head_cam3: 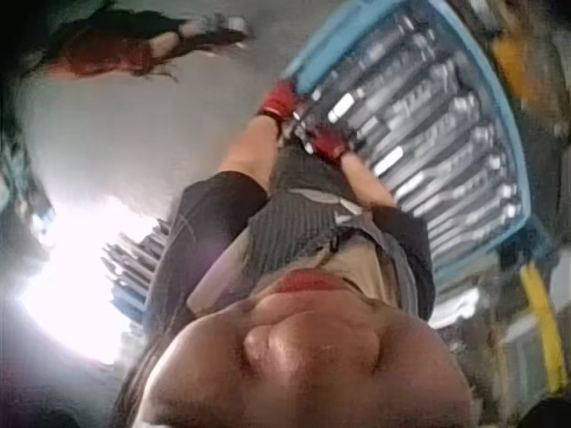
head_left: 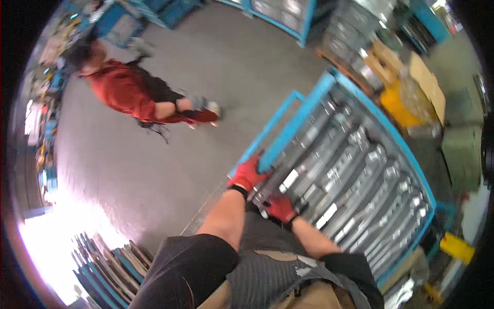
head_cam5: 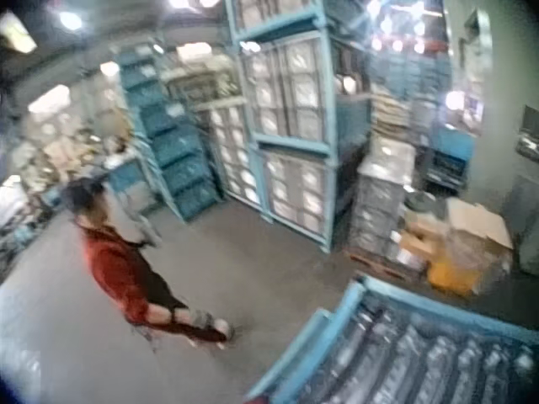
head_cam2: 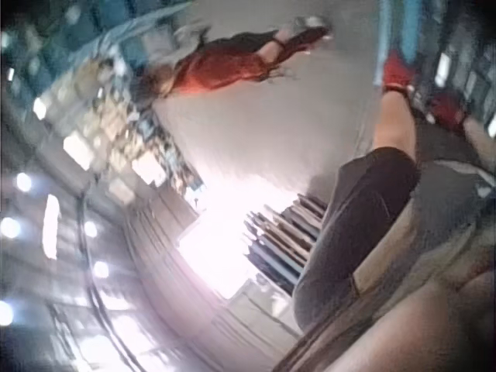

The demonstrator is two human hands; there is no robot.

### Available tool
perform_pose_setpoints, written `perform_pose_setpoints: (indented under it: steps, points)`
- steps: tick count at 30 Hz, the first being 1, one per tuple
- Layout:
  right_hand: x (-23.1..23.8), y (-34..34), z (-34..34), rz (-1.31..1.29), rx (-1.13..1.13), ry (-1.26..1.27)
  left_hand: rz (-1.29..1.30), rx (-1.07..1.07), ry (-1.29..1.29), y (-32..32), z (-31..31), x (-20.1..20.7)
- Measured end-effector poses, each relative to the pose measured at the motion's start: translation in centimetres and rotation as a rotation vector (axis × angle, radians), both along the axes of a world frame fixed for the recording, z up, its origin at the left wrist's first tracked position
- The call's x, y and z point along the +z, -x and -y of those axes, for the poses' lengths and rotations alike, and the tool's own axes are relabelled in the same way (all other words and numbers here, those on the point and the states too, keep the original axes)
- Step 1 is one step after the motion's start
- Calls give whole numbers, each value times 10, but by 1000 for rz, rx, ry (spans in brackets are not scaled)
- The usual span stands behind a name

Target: Inspecting and discussing metal fabrication parts stored in a blue bin on a factory floor.

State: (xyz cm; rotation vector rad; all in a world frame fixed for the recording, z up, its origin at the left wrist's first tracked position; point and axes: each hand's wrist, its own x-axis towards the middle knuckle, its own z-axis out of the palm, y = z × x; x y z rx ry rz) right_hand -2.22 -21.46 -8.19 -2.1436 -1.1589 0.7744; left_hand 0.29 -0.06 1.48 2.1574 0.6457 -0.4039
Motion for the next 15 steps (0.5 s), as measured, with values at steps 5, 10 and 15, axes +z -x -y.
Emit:
perform_pose_setpoints:
  steps: [5, 10, 15]
  points:
    - [7, -5, 32, -302, 59, 335, 113, -53, -81, 12, -5, 4]
    - [-9, -39, 37, -115, -138, 652, 64, -10, -30, 22, -4, -2]
    - [-43, -90, 51, -85, -291, 629, 81, -80, -123, -1, -9, 8]
